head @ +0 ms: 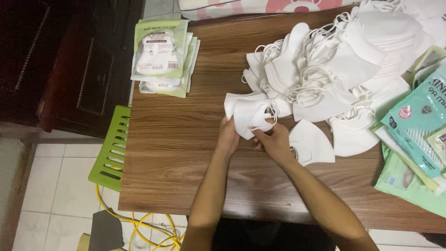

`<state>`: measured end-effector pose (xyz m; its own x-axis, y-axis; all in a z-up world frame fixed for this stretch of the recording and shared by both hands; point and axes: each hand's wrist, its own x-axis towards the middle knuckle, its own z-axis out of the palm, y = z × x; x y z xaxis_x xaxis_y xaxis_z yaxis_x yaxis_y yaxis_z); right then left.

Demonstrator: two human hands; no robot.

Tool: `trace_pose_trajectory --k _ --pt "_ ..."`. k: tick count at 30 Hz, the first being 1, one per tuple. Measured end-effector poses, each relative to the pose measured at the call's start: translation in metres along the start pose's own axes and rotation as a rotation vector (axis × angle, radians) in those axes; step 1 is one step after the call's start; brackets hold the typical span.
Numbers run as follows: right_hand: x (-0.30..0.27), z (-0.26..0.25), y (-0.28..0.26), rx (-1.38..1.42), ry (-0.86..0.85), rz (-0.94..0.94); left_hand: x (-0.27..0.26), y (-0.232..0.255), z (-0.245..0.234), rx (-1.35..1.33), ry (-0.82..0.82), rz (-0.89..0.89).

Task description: Sorting, folding, and stacking white face masks on a wooden table for packaging.

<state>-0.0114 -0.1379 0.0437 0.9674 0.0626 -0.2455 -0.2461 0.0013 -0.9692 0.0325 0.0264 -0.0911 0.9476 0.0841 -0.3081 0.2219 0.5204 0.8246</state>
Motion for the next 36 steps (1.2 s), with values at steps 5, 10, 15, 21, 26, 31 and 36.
trace_pose_trajectory --k 5,10,15,21,26,31,36 --pt "0.003 0.000 0.003 -0.045 0.025 0.064 -0.052 0.073 0.060 -0.021 0.002 -0.039" --pt "0.003 0.000 0.001 -0.080 0.019 0.075 -0.073 0.103 0.082 0.016 -0.016 -0.047" --pt "0.002 0.000 -0.006 -0.064 0.014 0.085 -0.043 0.054 0.044 0.110 -0.014 -0.005" --pt "-0.003 0.004 -0.015 -0.119 0.018 0.065 -0.053 0.079 0.069 0.201 0.135 0.030" --pt "-0.003 -0.011 -0.008 -0.198 0.274 -0.281 -0.063 0.102 0.072 0.144 0.202 0.105" --pt "-0.016 -0.084 -0.038 -0.378 0.581 -0.586 -0.063 0.108 0.059 0.076 0.184 0.129" --pt "-0.007 -0.151 -0.031 -0.913 0.592 -0.364 -0.068 0.117 0.065 0.048 0.163 0.093"
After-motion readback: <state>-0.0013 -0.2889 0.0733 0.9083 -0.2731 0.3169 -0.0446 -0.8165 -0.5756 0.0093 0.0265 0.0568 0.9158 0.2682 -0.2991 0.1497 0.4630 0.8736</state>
